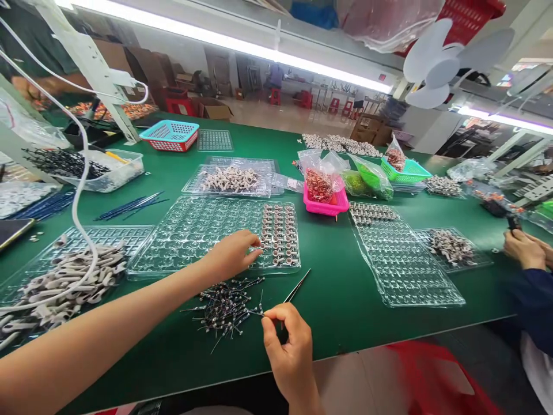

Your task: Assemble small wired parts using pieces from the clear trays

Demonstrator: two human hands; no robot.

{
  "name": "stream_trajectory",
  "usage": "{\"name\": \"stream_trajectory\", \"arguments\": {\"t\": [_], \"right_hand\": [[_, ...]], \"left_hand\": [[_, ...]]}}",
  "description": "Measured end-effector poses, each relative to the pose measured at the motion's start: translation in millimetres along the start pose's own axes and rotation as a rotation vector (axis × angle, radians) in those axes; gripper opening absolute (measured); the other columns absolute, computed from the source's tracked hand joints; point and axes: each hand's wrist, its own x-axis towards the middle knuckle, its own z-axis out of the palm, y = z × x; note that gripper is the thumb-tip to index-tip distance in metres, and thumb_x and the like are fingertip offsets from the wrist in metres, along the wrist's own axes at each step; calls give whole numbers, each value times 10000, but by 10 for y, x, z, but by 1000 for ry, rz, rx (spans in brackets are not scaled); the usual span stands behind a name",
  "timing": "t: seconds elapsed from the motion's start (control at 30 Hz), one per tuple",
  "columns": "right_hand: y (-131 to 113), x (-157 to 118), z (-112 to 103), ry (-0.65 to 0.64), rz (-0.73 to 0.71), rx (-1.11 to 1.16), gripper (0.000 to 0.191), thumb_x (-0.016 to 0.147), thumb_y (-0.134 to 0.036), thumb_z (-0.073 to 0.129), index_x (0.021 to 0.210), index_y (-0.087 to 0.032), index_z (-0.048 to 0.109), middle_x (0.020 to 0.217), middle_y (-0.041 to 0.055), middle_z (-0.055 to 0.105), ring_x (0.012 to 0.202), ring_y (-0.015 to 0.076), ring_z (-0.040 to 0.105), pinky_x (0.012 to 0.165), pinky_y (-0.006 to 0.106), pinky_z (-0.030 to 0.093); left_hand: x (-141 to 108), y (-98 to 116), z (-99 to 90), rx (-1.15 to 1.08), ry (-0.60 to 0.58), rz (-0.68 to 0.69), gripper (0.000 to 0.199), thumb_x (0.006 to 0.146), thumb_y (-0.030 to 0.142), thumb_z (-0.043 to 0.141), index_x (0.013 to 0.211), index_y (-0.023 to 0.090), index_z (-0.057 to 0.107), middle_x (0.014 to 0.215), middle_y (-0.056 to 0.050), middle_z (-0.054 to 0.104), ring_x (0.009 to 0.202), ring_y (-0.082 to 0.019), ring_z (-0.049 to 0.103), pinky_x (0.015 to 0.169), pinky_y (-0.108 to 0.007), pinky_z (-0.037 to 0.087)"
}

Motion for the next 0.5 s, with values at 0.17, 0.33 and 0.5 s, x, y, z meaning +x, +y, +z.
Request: {"name": "stream_trajectory", "arguments": {"t": [0.17,0.33,0.5], "right_hand": [[-32,4,-2,19,-28,-7,61,901,-187,562,881,-222,608,784,-13,619,679,114,565,626,217,454],[-49,0,21,15,-40,-3,62,897,-175,566,893,-224,604,816,-10,635,729,118,581,679,227,463],[-54,-9,28,10,-42,6,65,897,-173,565,894,-226,603,812,-12,631,721,118,574,670,231,459]], "left_hand": [[222,5,151,58,22,-56,197,899,279,540,838,144,670,889,-120,656,915,-287,606,753,-355,449],[203,1,168,53,40,-154,196,856,288,538,759,161,652,829,-110,657,827,-276,606,664,-334,421],[250,88,148,5,65,-232,163,827,263,526,728,167,613,810,-109,649,769,-264,599,609,-322,392]]}}
